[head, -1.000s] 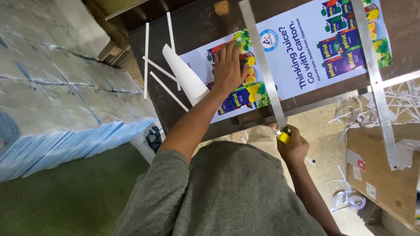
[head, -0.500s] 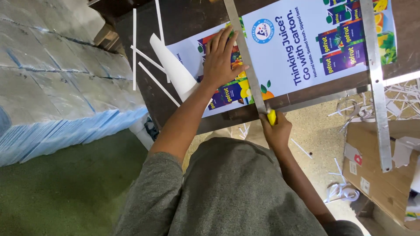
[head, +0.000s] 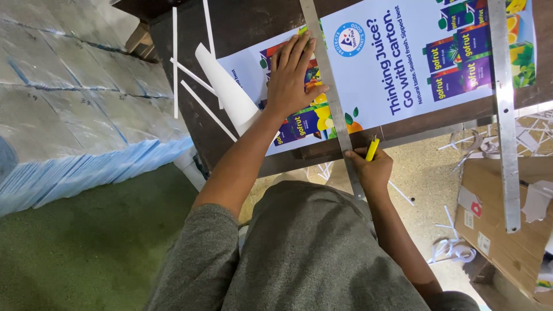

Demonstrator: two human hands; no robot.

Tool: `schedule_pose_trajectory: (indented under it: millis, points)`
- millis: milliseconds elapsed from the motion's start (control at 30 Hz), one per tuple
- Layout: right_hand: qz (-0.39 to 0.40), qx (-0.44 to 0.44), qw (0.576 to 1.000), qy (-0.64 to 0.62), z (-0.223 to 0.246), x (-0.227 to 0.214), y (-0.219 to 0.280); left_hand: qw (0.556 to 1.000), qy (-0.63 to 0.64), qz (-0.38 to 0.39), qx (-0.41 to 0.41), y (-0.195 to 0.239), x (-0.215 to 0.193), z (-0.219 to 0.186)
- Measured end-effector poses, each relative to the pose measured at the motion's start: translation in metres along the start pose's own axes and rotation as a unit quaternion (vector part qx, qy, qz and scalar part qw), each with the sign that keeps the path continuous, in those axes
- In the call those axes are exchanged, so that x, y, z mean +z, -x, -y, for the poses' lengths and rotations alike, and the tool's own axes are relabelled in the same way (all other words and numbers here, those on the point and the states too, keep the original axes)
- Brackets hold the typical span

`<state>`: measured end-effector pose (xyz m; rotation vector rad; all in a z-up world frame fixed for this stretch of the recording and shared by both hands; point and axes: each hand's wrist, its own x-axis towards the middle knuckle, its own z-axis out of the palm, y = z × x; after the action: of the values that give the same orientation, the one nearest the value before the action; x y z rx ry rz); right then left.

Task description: Trimming the edges of printed sheets using a metal ruler and a utility knife

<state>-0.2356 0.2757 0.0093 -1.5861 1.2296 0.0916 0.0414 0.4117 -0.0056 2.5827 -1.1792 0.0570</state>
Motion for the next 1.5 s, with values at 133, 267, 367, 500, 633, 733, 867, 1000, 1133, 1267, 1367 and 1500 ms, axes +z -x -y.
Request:
schedule_pose_trajectory:
  millis: [133,267,367,500,633,733,867,1000,1133,1267,1367,1500]
  points:
    - [-0.008,0.005,1.000,0.009,0.008,0.001,0.001,0.999,-0.032,0.014,0.003,-0.003,0.001,0.000]
    - [-0.021,-0.016,0.996,0.084,-0.007,0.003,-0.004,0.997,-0.070,0.038,0.001,-0.004,-0.009,-0.006]
    - [0.008,-0.021,0.997,0.079,0.001,0.001,0.003,0.996,-0.078,0.050,-0.005,-0.005,-0.012,-0.008]
    - [0.019,-0.034,0.998,0.045,-0.005,0.002,-0.001,0.996,-0.073,0.053,-0.003,-0.006,-0.008,-0.004]
    - [0.027,-0.014,0.999,0.039,-0.008,0.002,-0.004,0.995,-0.077,0.067,-0.006,-0.006,-0.010,-0.005]
    - [0.028,-0.012,0.999,0.034,-0.007,0.003,-0.005,0.994,-0.085,0.069,-0.003,-0.007,-0.009,-0.004]
    - [0.034,-0.057,0.996,0.058,-0.014,0.001,-0.007,0.993,-0.095,0.077,0.000,-0.007,-0.010,-0.004]
    - [0.042,-0.016,0.998,0.048,-0.004,0.001,-0.005,0.993,-0.090,0.072,0.002,-0.006,-0.008,-0.002]
    - [0.040,-0.015,0.998,0.038,-0.001,0.000,-0.003,0.992,-0.098,0.076,0.001,-0.006,-0.008,-0.003]
    - [0.046,-0.003,0.999,0.006,0.006,-0.001,0.002,0.991,-0.104,0.085,-0.005,-0.005,-0.004,-0.001]
    - [0.034,-0.023,0.998,0.040,-0.001,0.000,-0.003,0.993,-0.092,0.073,-0.005,-0.005,-0.007,-0.004]
    - [0.034,-0.035,0.998,0.042,-0.006,0.002,-0.005,0.997,-0.067,0.048,-0.001,-0.003,-0.001,0.000]
